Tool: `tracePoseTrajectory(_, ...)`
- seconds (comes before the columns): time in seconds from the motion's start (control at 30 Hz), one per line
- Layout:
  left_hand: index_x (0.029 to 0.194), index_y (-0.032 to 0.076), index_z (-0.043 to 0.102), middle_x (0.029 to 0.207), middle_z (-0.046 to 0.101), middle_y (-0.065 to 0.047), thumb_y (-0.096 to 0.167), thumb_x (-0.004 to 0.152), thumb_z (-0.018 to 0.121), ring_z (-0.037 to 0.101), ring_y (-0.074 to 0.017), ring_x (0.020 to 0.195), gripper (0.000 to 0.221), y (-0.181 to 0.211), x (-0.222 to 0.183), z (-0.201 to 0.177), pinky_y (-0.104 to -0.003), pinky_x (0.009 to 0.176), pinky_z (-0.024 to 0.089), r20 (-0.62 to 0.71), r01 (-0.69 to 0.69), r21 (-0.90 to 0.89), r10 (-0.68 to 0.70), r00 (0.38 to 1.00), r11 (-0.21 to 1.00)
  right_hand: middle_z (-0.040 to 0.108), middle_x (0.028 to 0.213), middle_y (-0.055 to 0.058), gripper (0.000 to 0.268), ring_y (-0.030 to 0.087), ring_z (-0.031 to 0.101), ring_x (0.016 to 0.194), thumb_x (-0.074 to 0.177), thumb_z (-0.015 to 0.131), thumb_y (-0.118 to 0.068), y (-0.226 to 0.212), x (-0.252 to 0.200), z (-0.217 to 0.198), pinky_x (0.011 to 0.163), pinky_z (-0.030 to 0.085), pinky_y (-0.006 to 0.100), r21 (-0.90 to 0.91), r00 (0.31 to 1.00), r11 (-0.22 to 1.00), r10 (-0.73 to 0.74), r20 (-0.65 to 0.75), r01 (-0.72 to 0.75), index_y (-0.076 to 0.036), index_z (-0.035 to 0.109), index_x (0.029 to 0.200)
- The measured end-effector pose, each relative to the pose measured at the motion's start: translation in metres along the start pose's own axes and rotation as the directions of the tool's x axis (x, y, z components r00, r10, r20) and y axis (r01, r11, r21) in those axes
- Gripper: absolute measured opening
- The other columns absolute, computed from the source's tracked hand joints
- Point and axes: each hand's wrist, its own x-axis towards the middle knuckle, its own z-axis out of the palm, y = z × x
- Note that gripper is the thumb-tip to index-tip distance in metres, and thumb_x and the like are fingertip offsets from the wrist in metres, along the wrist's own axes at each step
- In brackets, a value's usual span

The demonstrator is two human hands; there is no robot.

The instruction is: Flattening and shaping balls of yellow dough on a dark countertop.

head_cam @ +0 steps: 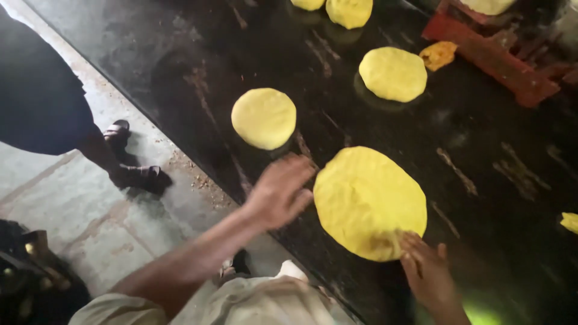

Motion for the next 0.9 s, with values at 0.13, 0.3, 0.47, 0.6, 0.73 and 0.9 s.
tracePoseTrajectory(0.13, 0.14, 0.001, 0.058, 0.142, 0.061, -0.023, 0.021, 0.099, 0.063, 0.055, -0.0385, 0.136, 0.046, -0.098, 0.022, -0.046, -0.048, 0.116, 0.043, -0.222, 0.185, 0.023, -0.175, 0.959, 0.982, 0.054, 0.155, 0.01, 0.047, 0.024, 0.047, 0.148, 0.1, 0.054, -0.022, -0.097, 0.044, -0.021, 0.12, 0.03, 0.051, 0.238, 0.982, 0.97, 0.086, -0.168, -0.044, -0.013, 0.056, 0.146)
tracePoseTrajectory(0.3, 0.151, 0.006, 0.056, 0.127, 0.064, -0.033, 0.032, 0.109, 0.049, 0.062, -0.0528, 0.118, 0.049, -0.203, 0.071, -0.072, -0.056, 0.101, 0.054, 0.062, 0.642, -0.557, -0.744, 0.665, 0.527, 0.045, 0.162, 0.015, 0.057, 0.028, 0.04, 0.152, 0.099, 0.053, -0.018, -0.218, 0.141, 0.029, 0.121, 0.032, 0.041, 0.473, 0.96, 0.873, 0.019, -0.279, 0.12, -0.005, 0.044, 0.154)
tracePoseTrajectory(0.47, 0.156, 0.006, 0.04, 0.158, 0.047, -0.016, 0.043, 0.108, 0.046, 0.049, -0.0262, 0.141, 0.061, -0.31, 0.109, 0.0, -0.039, 0.118, 0.041, 0.147, 0.356, -0.845, -0.466, 0.873, 0.4, 0.019, 0.172, 0.019, 0.069, 0.029, 0.022, 0.156, 0.106, 0.047, -0.023, -0.275, 0.246, 0.129, 0.122, 0.023, 0.039, 0.771, 0.898, 0.584, 0.15, -0.413, 0.256, 0.0, 0.015, 0.163)
tracePoseTrajectory(0.6, 0.161, 0.014, 0.033, 0.16, 0.043, -0.015, 0.049, 0.105, 0.044, 0.045, -0.0274, 0.145, 0.066, -0.299, 0.127, 0.008, -0.041, 0.118, 0.039, 0.439, 0.515, -0.822, -0.303, 0.846, 0.244, 0.025, 0.168, 0.023, 0.066, 0.032, 0.033, 0.152, 0.112, 0.045, -0.026, -0.304, 0.308, 0.156, 0.123, 0.032, 0.039, 0.746, 0.694, 0.589, 0.396, -0.601, 0.31, 0.001, 0.015, 0.164)
tracePoseTrajectory(0.73, 0.16, 0.013, 0.037, 0.158, 0.047, -0.017, 0.047, 0.104, 0.048, 0.041, -0.0279, 0.148, 0.067, -0.255, 0.105, -0.009, -0.043, 0.117, 0.038, 0.494, 0.552, -0.797, -0.262, 0.829, 0.243, 0.042, 0.159, 0.023, 0.06, 0.031, 0.047, 0.143, 0.11, 0.048, -0.03, -0.292, 0.332, 0.137, 0.117, 0.039, 0.039, 0.808, 0.634, 0.522, 0.534, -0.559, 0.273, 0.003, 0.032, 0.158)
tracePoseTrajectory(0.9, 0.162, 0.009, 0.025, 0.167, 0.032, -0.012, 0.041, 0.107, 0.046, 0.029, -0.0254, 0.155, 0.067, -0.214, 0.042, -0.042, -0.043, 0.123, 0.028, 0.349, 0.472, -0.834, -0.388, 0.853, 0.287, 0.07, 0.13, 0.024, 0.055, 0.028, 0.065, 0.12, 0.109, 0.049, -0.039, -0.231, 0.34, 0.102, 0.107, 0.05, 0.04, 0.914, 0.888, 0.306, 0.289, -0.356, 0.267, 0.002, 0.057, 0.144)
